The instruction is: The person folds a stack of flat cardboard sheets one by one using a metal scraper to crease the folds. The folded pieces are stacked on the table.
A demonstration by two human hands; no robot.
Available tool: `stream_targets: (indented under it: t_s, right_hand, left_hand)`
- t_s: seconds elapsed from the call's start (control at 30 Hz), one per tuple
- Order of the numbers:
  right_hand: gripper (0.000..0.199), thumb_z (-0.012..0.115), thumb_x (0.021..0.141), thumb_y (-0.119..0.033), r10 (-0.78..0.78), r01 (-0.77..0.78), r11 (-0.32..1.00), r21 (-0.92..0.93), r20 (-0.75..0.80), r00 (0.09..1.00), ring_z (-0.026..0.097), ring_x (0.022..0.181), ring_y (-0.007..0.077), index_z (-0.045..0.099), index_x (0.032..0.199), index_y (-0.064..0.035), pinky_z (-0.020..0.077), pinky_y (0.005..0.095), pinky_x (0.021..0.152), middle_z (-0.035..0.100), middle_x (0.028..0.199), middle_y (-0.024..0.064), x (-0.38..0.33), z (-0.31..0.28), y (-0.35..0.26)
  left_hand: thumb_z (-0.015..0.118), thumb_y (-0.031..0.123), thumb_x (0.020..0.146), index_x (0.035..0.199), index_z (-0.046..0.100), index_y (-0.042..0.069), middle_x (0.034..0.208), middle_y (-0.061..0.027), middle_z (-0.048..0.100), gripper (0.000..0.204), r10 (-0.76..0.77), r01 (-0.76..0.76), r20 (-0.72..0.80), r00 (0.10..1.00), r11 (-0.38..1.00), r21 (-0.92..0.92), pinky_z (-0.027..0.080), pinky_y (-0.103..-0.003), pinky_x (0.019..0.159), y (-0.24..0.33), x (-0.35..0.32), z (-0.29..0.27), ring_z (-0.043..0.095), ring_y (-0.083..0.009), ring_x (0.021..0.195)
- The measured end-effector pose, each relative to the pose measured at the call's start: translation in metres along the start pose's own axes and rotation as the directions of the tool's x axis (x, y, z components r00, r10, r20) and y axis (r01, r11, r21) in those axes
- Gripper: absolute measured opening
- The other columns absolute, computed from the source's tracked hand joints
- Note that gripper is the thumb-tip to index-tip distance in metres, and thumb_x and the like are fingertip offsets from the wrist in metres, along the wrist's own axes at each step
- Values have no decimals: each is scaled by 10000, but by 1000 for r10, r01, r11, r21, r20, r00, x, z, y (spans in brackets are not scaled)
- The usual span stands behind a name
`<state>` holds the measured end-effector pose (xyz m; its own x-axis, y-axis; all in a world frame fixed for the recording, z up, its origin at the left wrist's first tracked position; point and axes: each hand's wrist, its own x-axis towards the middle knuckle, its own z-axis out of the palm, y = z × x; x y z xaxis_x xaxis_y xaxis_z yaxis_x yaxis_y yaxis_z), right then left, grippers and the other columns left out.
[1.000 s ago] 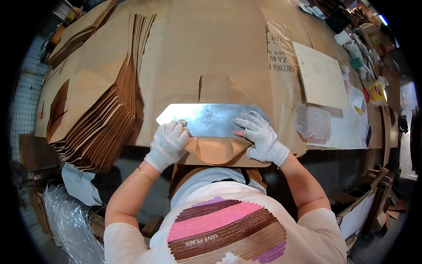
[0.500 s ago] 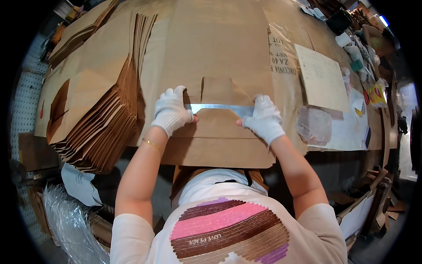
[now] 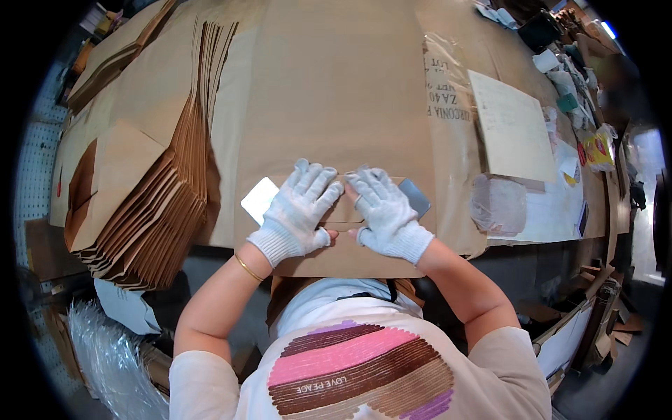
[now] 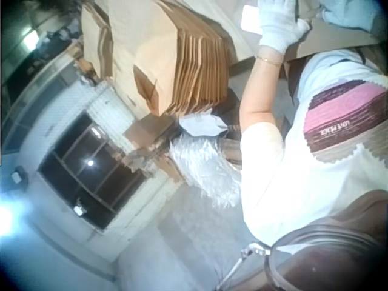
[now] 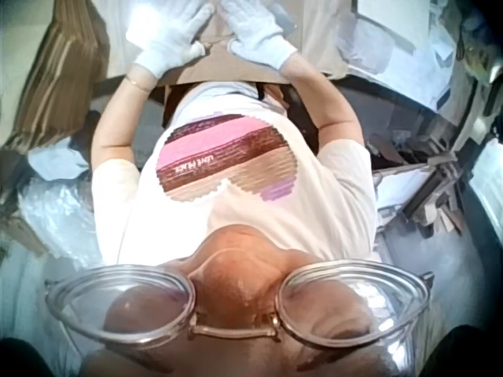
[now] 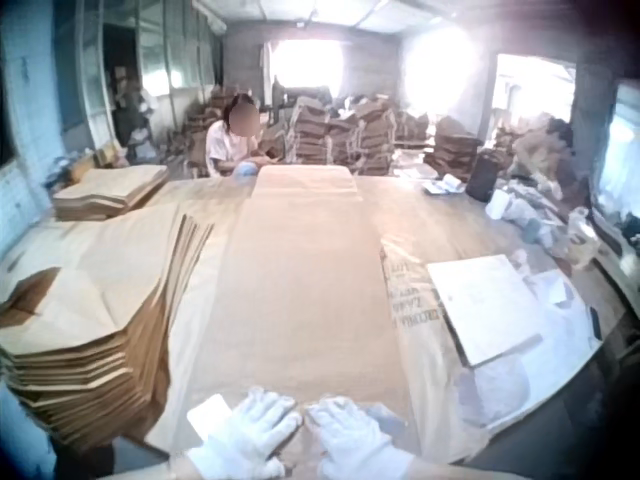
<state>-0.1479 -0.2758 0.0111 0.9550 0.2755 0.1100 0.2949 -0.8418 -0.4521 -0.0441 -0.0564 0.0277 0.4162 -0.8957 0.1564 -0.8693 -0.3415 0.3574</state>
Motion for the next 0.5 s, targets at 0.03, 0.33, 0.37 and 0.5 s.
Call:
stream_targets:
  t_s: [0.03,0.33,0.37,0.5]
  right_hand:
    - [742,803,769,-340,-42,42,999,-6,-34,999,396,1471,391,580,1372,29,293,498,1236,516,1513,190,1,0,2]
    - [736,939,631,-426,366,-415,894,-170,-258,894,663,1123,334,674,1208,-51,521,456,985,652,1310,163,-6,-11,28]
    - [708,939,634,-426,465,-479,877,-42,-184,866,661,1135,328,679,1179,-55,521,449,983,654,1313,153,3,-23,35]
    - [499,888,736,-330,841,-726,501,471,-65,538,656,1160,318,704,1139,-100,533,396,934,694,1246,127,15,-35,131]
  left_hand:
    - [776,197,711,1364,585,1,1397,-179,600,707,12,-13,-36,999,1000,-20,375,-482,1199,0,3,0,528,-361,1353]
    - [876,381,740,1208,690,114,1651,-79,371,570,-814,780,132,566,580,232,494,-429,1096,-30,-30,-55,541,-316,1352]
    - [879,354,738,1161,702,96,1656,-63,375,526,-832,802,163,531,555,222,498,-420,1086,-32,-28,-57,562,-319,1331]
    - [823,248,818,1010,745,73,1664,-18,379,271,-831,851,260,493,522,54,534,-374,1012,-52,-25,-59,654,-282,1223]
